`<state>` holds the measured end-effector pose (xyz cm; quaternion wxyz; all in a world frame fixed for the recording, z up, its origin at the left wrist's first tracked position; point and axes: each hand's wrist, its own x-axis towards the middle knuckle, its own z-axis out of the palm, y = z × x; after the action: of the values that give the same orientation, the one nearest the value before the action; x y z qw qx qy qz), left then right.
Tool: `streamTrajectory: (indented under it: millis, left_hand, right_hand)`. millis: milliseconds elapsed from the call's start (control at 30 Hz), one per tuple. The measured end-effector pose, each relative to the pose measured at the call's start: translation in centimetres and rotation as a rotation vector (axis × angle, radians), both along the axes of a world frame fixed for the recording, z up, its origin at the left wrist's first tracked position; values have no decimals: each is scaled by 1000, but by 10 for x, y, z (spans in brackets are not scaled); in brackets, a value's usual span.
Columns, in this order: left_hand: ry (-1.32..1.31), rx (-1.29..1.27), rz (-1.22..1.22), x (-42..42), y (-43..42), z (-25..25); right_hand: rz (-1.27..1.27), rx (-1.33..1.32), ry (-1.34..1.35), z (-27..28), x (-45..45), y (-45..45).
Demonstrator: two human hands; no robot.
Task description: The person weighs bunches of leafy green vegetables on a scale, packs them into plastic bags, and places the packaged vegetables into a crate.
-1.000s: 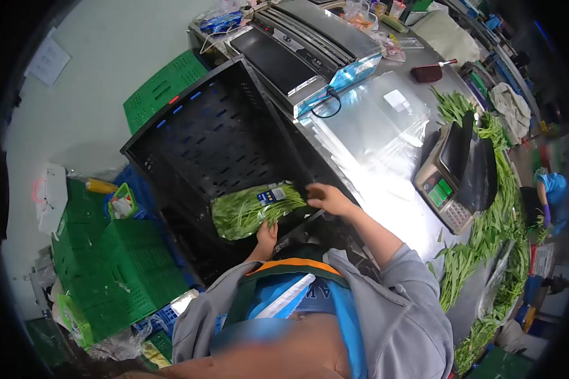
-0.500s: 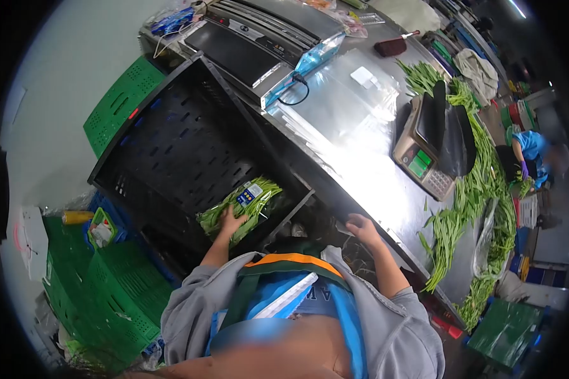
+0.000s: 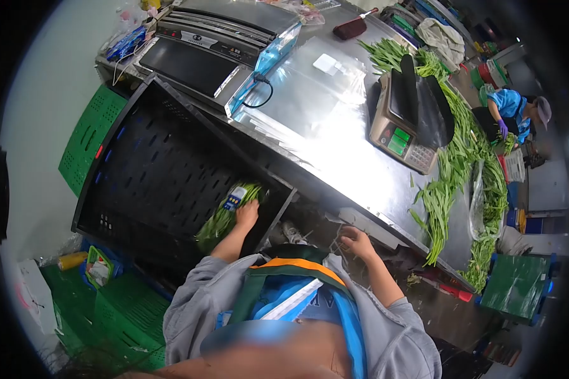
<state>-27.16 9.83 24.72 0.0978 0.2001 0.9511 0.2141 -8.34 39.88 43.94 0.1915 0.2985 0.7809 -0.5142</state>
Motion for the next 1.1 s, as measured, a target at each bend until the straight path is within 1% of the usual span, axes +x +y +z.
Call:
streamTrajectory:
  millis: [33, 100, 133, 167, 200, 233, 267, 300, 333, 367, 400, 433, 467, 500, 533, 567, 633, 700, 733, 767, 800, 833, 900, 933, 967, 1000, 1033, 1100]
  left_hand:
    - [-10, 21, 51, -7, 11, 6]
    - [-99, 27, -6, -8, 19, -1]
    - [-159, 103, -39, -5, 20, -3]
    - [-214, 176, -75, -2, 14, -3]
    - [-234, 383, -36, 0, 7, 6]
    - [17, 475, -56, -3, -1, -2]
    - [85, 452, 112, -5, -13, 12]
    - [88, 317, 344, -6, -23, 16]
    - [20, 289, 415, -8, -36, 25]
    - [65, 141, 414, 2, -43, 20]
    - [69, 31, 293, 21, -55, -15]
    - [45, 40, 135, 42, -71, -51]
    - [-119, -79, 156, 56, -77, -42]
    - [-160, 2, 237, 67, -96, -72]
    - [-280, 189, 320, 71, -109, -90]
    - [-336, 78, 309, 66, -113, -69]
    - [-304, 19, 300, 54, -119, -24]
    - [44, 229, 371, 43, -121, -17]
    - [77, 339, 373, 35, -105, 6]
    - [111, 449, 375, 29, -80, 47]
    - [225, 391, 287, 22, -51, 79]
    - [237, 394, 268, 14, -19, 102]
    - [152, 578, 39, 11, 56, 136]
    - [117, 595, -46, 15, 102, 150]
    - [81, 609, -128, 21, 150, 164]
    - [-36, 621, -202, 30, 197, 172]
    - [-156, 629, -275, 42, 241, 179]
    - [-335, 587, -457, 76, 322, 201]
  right_hand:
    - [-5, -7, -5, -7, 1, 0]
    - [55, 3, -9, -9, 2, -2]
    - [76, 29, -40, -7, 3, -3]
    - [75, -6, -21, -9, 4, -2]
    - [64, -11, -6, -10, 5, 0]
    - [40, -18, 6, -12, 10, 1]
    - [2, -13, 6, -13, 14, 1]
    - [1, 23, -7, -13, 17, 2]
    - [-13, 65, -23, -14, 26, 6]
    - [5, 137, 50, -42, 41, 18]
    - [-50, 106, 36, -39, 43, 18]
    - [-94, 107, 35, -22, 38, 15]
    - [-106, 116, 98, -28, 42, 21]
    - [-155, 103, 136, -28, 43, 28]
    - [-238, 109, 166, -26, 46, 37]
    - [-276, 206, 176, -6, 45, 45]
    - [-323, 597, 221, 20, 58, 72]
    - [-481, 960, 245, -9, 98, 137]
    - [-567, 1019, 257, 5, 114, 160]
    - [-655, 1075, 269, 20, 128, 185]
    - [-851, 979, 290, 19, 146, 218]
    - [-1040, 876, 310, 15, 165, 252]
    - [-1121, 900, 254, 9, 204, 319]
    - [-1128, 889, 257, 4, 210, 344]
    - [-1074, 949, 113, 0, 216, 367]
    - [-1010, 1003, -33, -5, 223, 388]
    - [-1008, 988, -35, -10, 227, 403]
    - [-662, 797, -238, -15, 226, 426]
